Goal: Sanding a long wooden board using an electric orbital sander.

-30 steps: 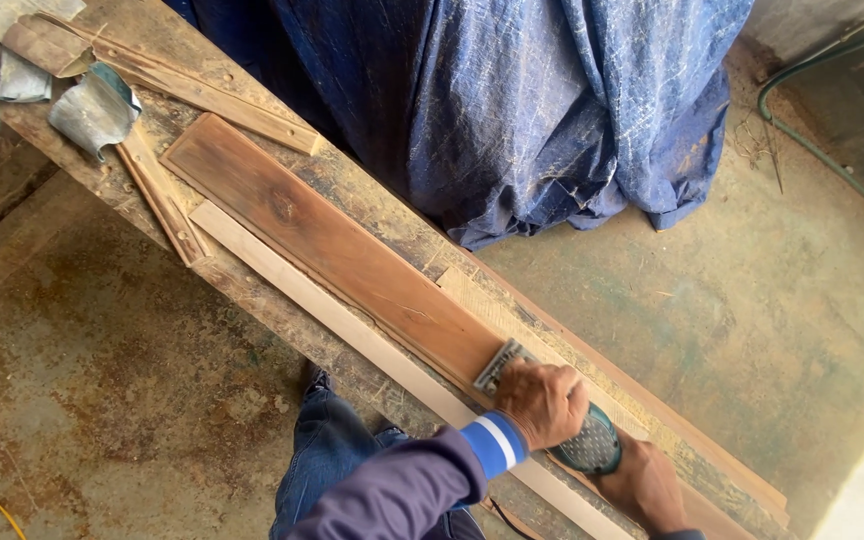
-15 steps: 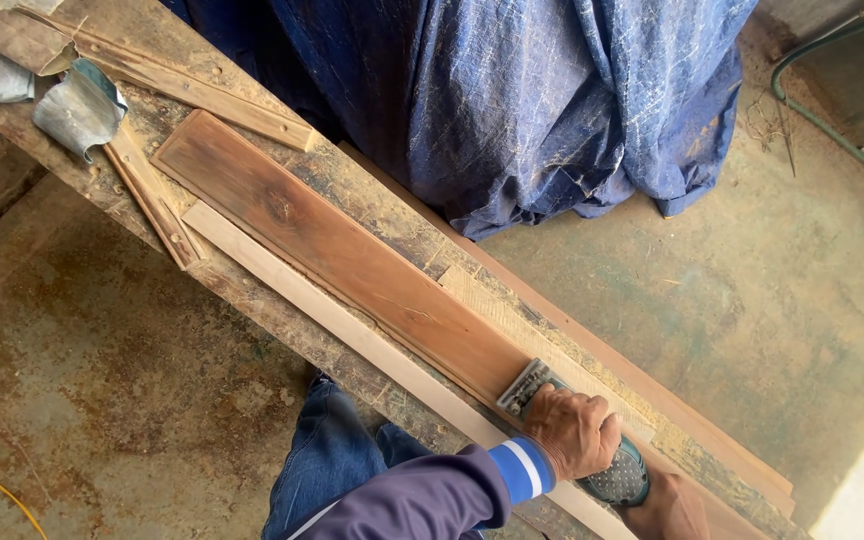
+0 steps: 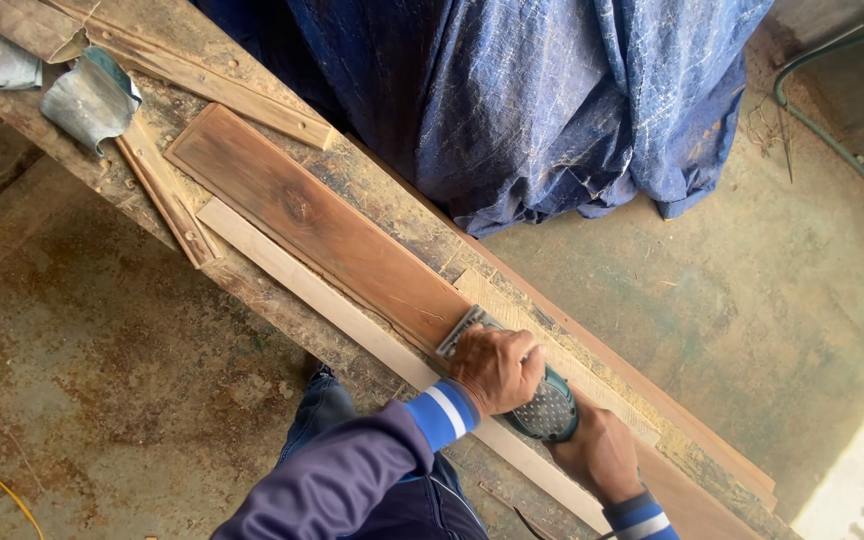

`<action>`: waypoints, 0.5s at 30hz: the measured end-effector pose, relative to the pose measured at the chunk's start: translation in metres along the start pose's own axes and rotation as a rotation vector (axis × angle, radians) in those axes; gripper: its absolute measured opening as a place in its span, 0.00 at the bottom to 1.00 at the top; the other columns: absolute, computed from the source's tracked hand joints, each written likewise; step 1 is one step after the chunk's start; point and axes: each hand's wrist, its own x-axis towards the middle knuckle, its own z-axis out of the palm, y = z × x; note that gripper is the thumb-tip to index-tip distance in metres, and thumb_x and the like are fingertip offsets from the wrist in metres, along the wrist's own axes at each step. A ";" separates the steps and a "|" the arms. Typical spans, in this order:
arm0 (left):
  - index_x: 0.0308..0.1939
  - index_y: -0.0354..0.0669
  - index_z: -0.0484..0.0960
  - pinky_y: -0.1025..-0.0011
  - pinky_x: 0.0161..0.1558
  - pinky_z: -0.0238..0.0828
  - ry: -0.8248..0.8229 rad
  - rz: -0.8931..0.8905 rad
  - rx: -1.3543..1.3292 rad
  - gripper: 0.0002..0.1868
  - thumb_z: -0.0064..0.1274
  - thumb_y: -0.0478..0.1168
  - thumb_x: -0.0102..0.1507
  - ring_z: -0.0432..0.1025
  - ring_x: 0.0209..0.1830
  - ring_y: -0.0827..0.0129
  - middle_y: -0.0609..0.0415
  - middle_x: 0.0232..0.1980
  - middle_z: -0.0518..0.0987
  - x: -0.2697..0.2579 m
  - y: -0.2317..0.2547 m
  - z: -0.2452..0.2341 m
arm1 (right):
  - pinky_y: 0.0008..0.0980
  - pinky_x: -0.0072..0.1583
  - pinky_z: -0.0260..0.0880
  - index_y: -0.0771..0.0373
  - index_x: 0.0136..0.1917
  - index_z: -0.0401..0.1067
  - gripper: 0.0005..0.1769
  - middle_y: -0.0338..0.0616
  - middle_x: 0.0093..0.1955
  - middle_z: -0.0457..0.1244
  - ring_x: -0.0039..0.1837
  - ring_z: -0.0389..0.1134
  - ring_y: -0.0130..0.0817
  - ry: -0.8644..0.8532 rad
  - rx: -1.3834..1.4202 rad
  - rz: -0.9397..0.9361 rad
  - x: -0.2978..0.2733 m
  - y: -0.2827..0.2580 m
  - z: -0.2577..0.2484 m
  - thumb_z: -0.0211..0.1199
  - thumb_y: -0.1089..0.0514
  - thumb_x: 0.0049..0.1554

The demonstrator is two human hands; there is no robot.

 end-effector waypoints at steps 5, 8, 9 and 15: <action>0.27 0.42 0.78 0.56 0.33 0.68 0.097 0.024 0.031 0.15 0.47 0.44 0.66 0.76 0.22 0.53 0.43 0.26 0.81 0.001 -0.017 -0.027 | 0.44 0.45 0.76 0.62 0.47 0.77 0.25 0.56 0.35 0.71 0.38 0.75 0.50 0.021 -0.026 -0.064 0.011 -0.044 -0.009 0.76 0.48 0.40; 0.27 0.41 0.77 0.56 0.33 0.70 0.104 0.010 0.037 0.15 0.47 0.44 0.66 0.76 0.24 0.52 0.43 0.26 0.81 -0.001 -0.020 -0.030 | 0.46 0.45 0.75 0.62 0.48 0.77 0.25 0.57 0.35 0.71 0.39 0.74 0.53 0.030 -0.021 -0.089 0.008 -0.058 -0.019 0.75 0.49 0.39; 0.27 0.41 0.77 0.56 0.33 0.70 0.095 -0.011 0.044 0.16 0.47 0.44 0.67 0.76 0.24 0.52 0.43 0.25 0.80 -0.002 -0.020 -0.030 | 0.47 0.45 0.74 0.62 0.49 0.77 0.26 0.57 0.35 0.71 0.40 0.74 0.54 0.026 -0.013 -0.091 0.006 -0.060 -0.023 0.75 0.49 0.38; 0.27 0.44 0.78 0.57 0.32 0.66 0.072 -0.005 0.041 0.18 0.44 0.46 0.69 0.74 0.20 0.57 0.45 0.23 0.79 -0.018 0.012 0.021 | 0.46 0.51 0.76 0.61 0.46 0.78 0.25 0.56 0.38 0.72 0.44 0.76 0.51 -0.016 -0.096 0.020 -0.015 0.027 0.004 0.77 0.45 0.40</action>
